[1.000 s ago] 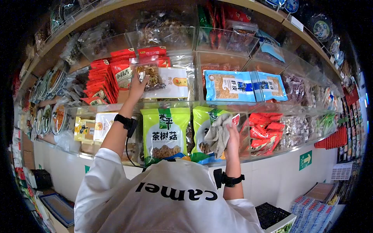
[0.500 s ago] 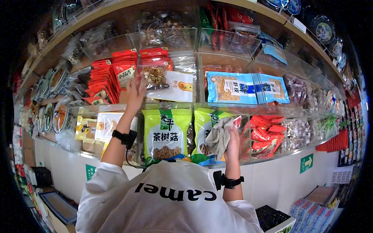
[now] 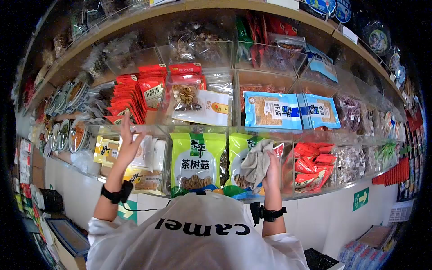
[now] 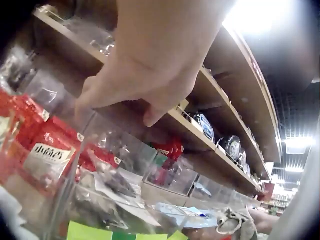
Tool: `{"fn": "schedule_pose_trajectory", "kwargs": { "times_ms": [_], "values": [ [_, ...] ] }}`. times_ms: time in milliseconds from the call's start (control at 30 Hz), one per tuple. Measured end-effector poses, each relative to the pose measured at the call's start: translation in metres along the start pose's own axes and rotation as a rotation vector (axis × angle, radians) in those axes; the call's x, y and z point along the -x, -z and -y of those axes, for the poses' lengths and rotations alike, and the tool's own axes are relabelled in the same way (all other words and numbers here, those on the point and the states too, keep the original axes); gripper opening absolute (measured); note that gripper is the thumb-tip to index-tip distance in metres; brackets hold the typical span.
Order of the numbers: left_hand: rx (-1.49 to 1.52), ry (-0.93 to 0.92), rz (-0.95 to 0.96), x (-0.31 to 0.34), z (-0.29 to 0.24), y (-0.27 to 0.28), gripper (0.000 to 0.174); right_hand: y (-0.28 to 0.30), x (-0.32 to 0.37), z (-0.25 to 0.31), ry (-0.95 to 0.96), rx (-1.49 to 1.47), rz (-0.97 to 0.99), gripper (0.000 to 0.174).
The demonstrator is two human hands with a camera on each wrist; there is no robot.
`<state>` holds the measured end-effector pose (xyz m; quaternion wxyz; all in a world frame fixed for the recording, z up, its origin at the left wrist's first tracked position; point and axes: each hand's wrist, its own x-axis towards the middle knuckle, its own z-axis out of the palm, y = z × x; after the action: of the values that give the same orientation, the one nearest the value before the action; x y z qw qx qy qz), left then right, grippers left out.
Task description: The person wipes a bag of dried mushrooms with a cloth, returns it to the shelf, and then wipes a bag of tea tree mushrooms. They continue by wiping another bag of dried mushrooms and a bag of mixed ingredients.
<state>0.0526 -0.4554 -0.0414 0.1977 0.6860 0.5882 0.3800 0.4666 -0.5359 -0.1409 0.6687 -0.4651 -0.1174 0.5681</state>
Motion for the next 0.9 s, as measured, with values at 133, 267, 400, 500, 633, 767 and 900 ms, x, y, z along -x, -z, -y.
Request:
{"fn": "schedule_pose_trajectory", "kwargs": {
  "times_ms": [133, 267, 400, 500, 633, 767, 900],
  "values": [
    [-0.302, -0.239, 0.018, -0.034, -0.026, 0.018, 0.075, -0.006, 0.002, 0.005, 0.025, 0.002, 0.003, 0.038],
    [-0.358, -0.279, 0.123, -0.078, -0.055, 0.018, 0.079, -0.002, 0.003, 0.002, 0.058, 0.011, 0.023, 0.037],
    [-0.480, -0.377, 0.232, -0.143, -0.086, 0.012, 0.080, 0.008, 0.006, 0.000, 0.062, 0.029, -0.020, 0.035],
    [-0.672, -0.353, 0.331, -0.210, -0.090, -0.005, 0.082, 0.020, 0.002, -0.005, 0.062, 0.044, -0.105, 0.033],
    [-0.840, -0.153, 0.445, -0.293, -0.089, -0.035, 0.073, 0.023, -0.001, -0.005, 0.093, 0.024, -0.077, 0.032],
    [-0.848, -0.110, 0.617, -0.377, -0.047, -0.068, 0.063, 0.016, -0.004, -0.006, 0.068, 0.024, -0.173, 0.034],
    [-0.851, -0.117, 0.356, -0.418, 0.007, -0.104, 0.060, 0.014, -0.013, -0.009, 0.063, 0.025, -0.208, 0.035]
  ]
}}
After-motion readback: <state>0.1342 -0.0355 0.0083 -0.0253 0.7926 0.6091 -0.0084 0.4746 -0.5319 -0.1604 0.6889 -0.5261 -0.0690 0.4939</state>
